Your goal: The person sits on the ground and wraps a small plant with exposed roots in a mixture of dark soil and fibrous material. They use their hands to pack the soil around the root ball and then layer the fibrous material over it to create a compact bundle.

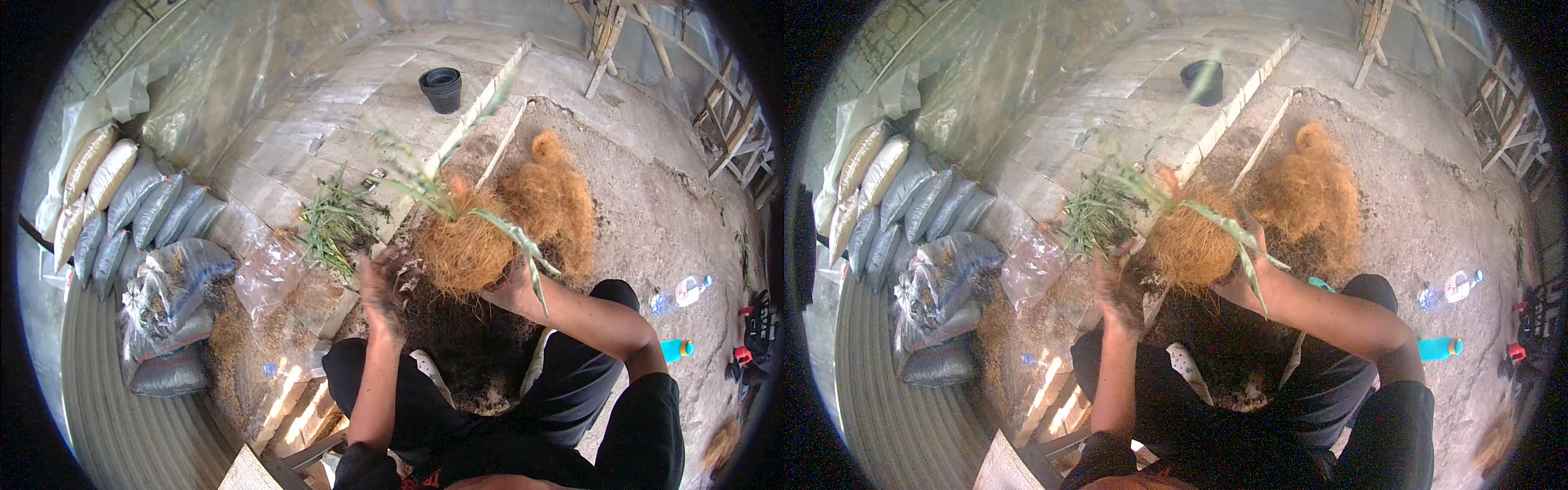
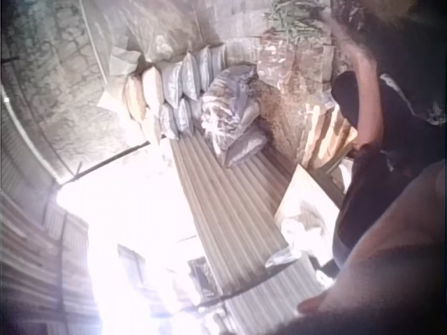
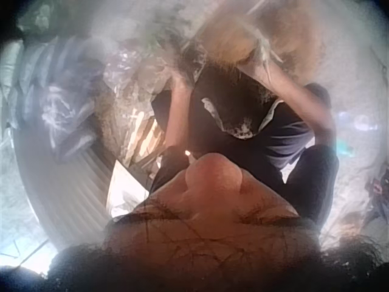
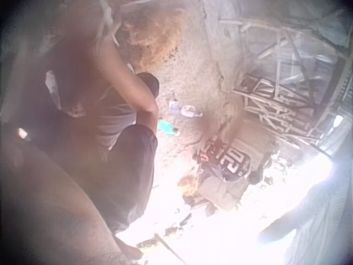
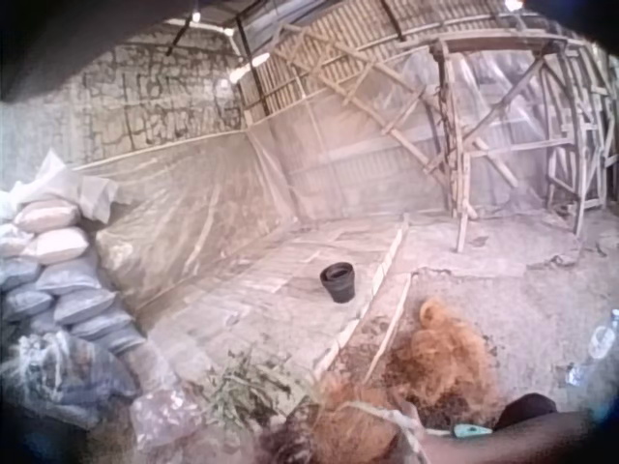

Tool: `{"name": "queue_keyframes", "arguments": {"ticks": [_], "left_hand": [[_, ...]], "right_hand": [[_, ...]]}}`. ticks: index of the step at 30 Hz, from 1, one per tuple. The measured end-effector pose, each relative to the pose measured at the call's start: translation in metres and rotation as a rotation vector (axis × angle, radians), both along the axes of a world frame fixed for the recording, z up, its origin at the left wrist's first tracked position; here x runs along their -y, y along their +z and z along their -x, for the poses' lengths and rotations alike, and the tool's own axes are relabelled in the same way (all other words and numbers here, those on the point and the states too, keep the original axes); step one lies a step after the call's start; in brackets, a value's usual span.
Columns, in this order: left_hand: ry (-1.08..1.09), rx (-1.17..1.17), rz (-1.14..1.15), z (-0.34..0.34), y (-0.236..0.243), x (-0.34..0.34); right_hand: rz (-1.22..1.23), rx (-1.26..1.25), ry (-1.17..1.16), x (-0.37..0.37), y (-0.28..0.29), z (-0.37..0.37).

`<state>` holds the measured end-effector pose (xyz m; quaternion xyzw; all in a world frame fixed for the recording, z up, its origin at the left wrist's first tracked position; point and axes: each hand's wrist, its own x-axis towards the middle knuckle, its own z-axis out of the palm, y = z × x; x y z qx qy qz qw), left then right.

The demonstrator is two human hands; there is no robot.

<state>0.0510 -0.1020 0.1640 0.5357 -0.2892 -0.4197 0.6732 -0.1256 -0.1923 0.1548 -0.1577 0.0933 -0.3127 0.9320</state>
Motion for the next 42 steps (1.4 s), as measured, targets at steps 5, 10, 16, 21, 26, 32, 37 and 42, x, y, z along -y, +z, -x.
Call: {"name": "queue_keyframes", "arguments": {"ticks": [5,10,16,21,26,32,37,42], "left_hand": [[-0.268,-0.053,-0.095,0.024,-0.058,-0.005],[-0.351,0.383,0.048,0.074,-0.024,-0.006],[-0.204,0.251,0.085,0.075,-0.036,-0.001],[-0.075,0.203,0.12,0.068,-0.025,-0.002],[0.014,0.304,0.241,0.064,-0.008,-0.001],[-0.07,0.323,0.237,0.052,-0.002,0.002],[-0.189,0.345,0.171,0.035,-0.005,0.004],[-0.31,0.315,0.08,0.026,0.026,-0.003]], "right_hand": [[0.059,0.067,-0.116,-0.008,0.029,-0.003],[-0.222,-0.157,-0.175,-0.005,0.036,-0.007],[-0.086,-0.275,-0.194,-0.028,0.041,-0.006],[-0.442,-0.35,-0.156,-0.037,0.07,-0.014],[-0.259,-0.183,-0.144,-0.033,0.044,-0.015],[-0.253,0.033,0.017,-0.033,0.014,-0.015],[-0.271,-0.324,-0.038,-0.035,0.015,-0.021],[-0.187,-0.463,0.043,-0.045,0.031,-0.021]]}}
